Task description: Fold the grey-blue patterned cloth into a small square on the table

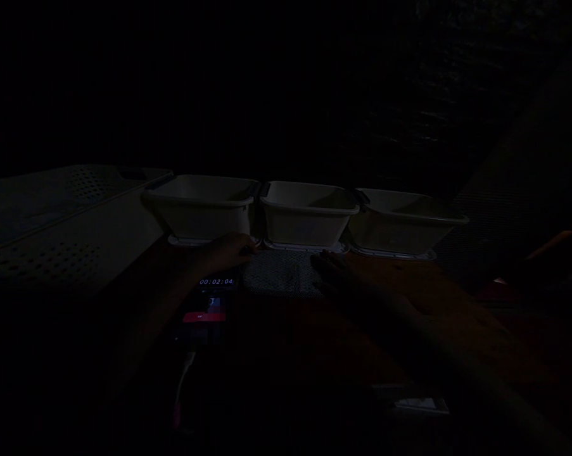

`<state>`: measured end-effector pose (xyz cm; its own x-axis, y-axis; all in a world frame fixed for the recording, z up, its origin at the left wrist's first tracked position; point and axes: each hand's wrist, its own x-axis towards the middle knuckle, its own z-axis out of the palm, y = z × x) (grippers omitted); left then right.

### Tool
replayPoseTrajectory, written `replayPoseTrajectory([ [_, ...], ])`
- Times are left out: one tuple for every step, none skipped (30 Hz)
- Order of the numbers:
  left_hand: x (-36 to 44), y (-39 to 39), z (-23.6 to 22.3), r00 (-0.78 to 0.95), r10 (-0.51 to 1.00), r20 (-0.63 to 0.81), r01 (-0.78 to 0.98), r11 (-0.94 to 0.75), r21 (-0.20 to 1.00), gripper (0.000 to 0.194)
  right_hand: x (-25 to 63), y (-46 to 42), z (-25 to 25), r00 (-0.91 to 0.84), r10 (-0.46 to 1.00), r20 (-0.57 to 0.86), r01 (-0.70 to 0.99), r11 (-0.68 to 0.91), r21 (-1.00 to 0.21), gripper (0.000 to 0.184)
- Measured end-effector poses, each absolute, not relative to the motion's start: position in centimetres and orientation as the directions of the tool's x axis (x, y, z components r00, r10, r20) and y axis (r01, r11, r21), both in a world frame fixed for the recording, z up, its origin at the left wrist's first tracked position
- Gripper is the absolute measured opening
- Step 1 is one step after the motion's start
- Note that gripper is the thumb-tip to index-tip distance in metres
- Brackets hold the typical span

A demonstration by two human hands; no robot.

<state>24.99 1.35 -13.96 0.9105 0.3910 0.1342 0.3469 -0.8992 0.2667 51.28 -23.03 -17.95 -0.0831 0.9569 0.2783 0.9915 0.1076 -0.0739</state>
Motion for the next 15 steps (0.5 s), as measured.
replayPoseTrajectory([
  [25.0,1.4,-14.0,0.913,0.387,0.131,0.345,-0.902,0.259,0.025,51.3,-23.1,-18.0,-0.064,0.961,0.269,0.992,0.090,-0.088,0.061],
  [24.9,1.3,-13.9,0.915,0.384,0.124,0.346,-0.905,0.249,0.026,51.4,-23.1,-18.1,-0.053,0.965,0.258,0.992,0.082,-0.100,0.062],
  [25.0,1.2,-13.9,0.916,0.385,0.116,0.351,-0.906,0.237,0.026,51.4,-23.2,-18.2,-0.045,0.968,0.247,0.991,0.075,-0.111,0.063],
  [25.0,0.9,-13.7,0.916,0.385,0.109,0.355,-0.908,0.224,0.025,51.5,-23.2,-18.3,-0.038,0.971,0.237,0.991,0.068,-0.119,0.063],
  [25.2,0.5,-13.5,0.918,0.382,0.105,0.355,-0.911,0.211,0.025,51.6,-23.2,-18.3,-0.028,0.973,0.228,0.990,0.058,-0.125,0.064],
  [25.3,0.1,-13.3,0.921,0.376,0.105,0.350,-0.915,0.202,0.025,51.6,-23.2,-18.3,-0.016,0.976,0.217,0.991,0.045,-0.128,0.065],
  [25.5,-0.5,-13.1,0.926,0.359,0.116,0.332,-0.922,0.199,0.027,51.6,-23.2,-18.3,-0.005,0.978,0.208,0.991,0.033,-0.129,0.065],
  [25.6,-1.1,-12.8,0.930,0.344,0.132,0.313,-0.927,0.207,0.030,51.5,-23.3,-18.3,-0.003,0.980,0.200,0.991,0.029,-0.128,0.065],
  [25.8,-1.8,-12.6,0.940,0.318,0.126,0.284,-0.931,0.230,0.034,51.4,-23.3,-18.2,-0.012,0.982,0.189,0.992,0.036,-0.124,0.065],
  [25.9,-2.4,-12.4,0.947,0.300,0.114,0.265,-0.931,0.250,0.037,51.4,-23.3,-18.2,-0.020,0.984,0.179,0.992,0.042,-0.120,0.065],
  [26.0,-3.0,-12.3,0.952,0.292,0.095,0.259,-0.929,0.263,0.042,51.3,-23.3,-18.1,-0.021,0.985,0.170,0.992,0.041,-0.117,0.064],
  [26.0,-3.5,-12.2,0.955,0.290,0.065,0.263,-0.926,0.273,0.047,51.2,-23.3,-18.1,-0.016,0.987,0.159,0.993,0.035,-0.115,0.063],
  [25.9,-3.9,-12.1,0.954,0.298,0.038,0.276,-0.919,0.282,0.052,51.2,-23.2,-18.1,-0.008,0.989,0.144,0.993,0.025,-0.114,0.063],
  [25.9,-4.1,-12.1,0.952,0.305,0.007,0.290,-0.912,0.290,0.055,51.2,-23.2,-18.0,0.001,0.993,0.121,0.993,0.013,-0.114,0.063],
  [25.7,-4.2,-12.2,0.950,0.312,-0.017,0.303,-0.906,0.295,0.058,51.3,-23.1,-17.9,0.009,0.995,0.094,0.993,0.002,-0.114,0.064],
])
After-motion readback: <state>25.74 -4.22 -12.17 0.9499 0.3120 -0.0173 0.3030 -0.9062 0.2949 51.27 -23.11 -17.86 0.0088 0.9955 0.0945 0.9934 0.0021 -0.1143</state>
